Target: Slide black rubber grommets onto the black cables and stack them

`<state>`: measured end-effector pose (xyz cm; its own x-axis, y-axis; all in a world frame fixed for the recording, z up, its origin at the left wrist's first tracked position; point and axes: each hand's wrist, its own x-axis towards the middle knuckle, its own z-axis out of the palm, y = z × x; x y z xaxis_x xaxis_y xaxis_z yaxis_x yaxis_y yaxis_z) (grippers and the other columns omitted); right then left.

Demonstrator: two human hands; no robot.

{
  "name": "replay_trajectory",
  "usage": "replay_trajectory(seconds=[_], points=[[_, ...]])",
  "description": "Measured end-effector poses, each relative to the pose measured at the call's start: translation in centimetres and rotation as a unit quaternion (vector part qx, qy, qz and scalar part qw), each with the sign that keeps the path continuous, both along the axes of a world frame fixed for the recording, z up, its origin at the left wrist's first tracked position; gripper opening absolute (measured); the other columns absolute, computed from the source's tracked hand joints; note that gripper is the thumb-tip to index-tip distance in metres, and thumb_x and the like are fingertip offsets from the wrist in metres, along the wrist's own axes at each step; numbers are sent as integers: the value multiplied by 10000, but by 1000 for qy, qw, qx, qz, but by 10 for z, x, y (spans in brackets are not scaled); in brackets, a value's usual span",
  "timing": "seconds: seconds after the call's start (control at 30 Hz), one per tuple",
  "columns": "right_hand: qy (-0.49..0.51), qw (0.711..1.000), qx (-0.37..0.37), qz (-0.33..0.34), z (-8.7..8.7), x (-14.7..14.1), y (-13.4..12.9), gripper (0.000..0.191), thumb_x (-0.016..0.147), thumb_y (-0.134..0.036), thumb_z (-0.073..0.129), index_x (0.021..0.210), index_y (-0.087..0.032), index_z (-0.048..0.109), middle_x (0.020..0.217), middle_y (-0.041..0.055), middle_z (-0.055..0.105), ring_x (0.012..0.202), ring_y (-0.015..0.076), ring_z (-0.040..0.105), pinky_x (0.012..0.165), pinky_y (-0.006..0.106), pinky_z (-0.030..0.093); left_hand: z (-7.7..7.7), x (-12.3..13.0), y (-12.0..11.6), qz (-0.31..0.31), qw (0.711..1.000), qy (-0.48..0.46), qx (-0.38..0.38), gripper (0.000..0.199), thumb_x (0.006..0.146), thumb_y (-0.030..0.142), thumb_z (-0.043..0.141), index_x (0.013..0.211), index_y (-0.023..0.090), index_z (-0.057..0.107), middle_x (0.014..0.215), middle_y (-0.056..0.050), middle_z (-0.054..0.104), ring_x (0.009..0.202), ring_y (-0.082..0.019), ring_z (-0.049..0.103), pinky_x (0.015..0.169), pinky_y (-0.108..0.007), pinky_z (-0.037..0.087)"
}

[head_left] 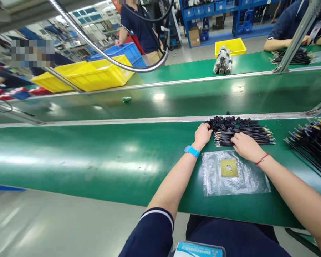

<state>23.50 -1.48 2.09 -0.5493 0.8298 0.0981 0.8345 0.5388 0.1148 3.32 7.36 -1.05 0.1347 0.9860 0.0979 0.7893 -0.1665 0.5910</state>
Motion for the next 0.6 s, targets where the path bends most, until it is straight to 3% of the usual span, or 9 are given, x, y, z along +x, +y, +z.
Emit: replay_trajectory(seconds=[0.27, 0.5, 0.6], points=[[-18, 1000, -11, 12, 0, 1, -7, 224, 888, -121, 396, 832, -118, 613, 845, 111, 601, 804, 209, 518, 706, 327, 316, 6, -18, -11, -55, 998, 2, -1, 144, 780, 118, 565, 905, 173, 519, 884, -36, 572, 745, -149, 518, 696, -270, 410], [14, 999, -39, 20, 2, 1, 0, 172, 853, -190, 471, 773, -141, 615, 815, 83, 635, 763, 191, 566, 694, 316, 364, 9, -47, -56, -138, 990, 23, -2, 208, 792, 64, 523, 968, 172, 546, 915, -40, 563, 851, -169, 537, 797, -291, 438], [55, 997, -55, 18, 9, 8, -9, 170, 859, -193, 452, 889, -166, 618, 841, 38, 655, 726, 152, 588, 680, 282, 404, 6, -56, -77, -168, 984, 59, 9, 172, 851, 97, 460, 950, 166, 582, 944, -57, 552, 878, -172, 545, 807, -295, 460]])
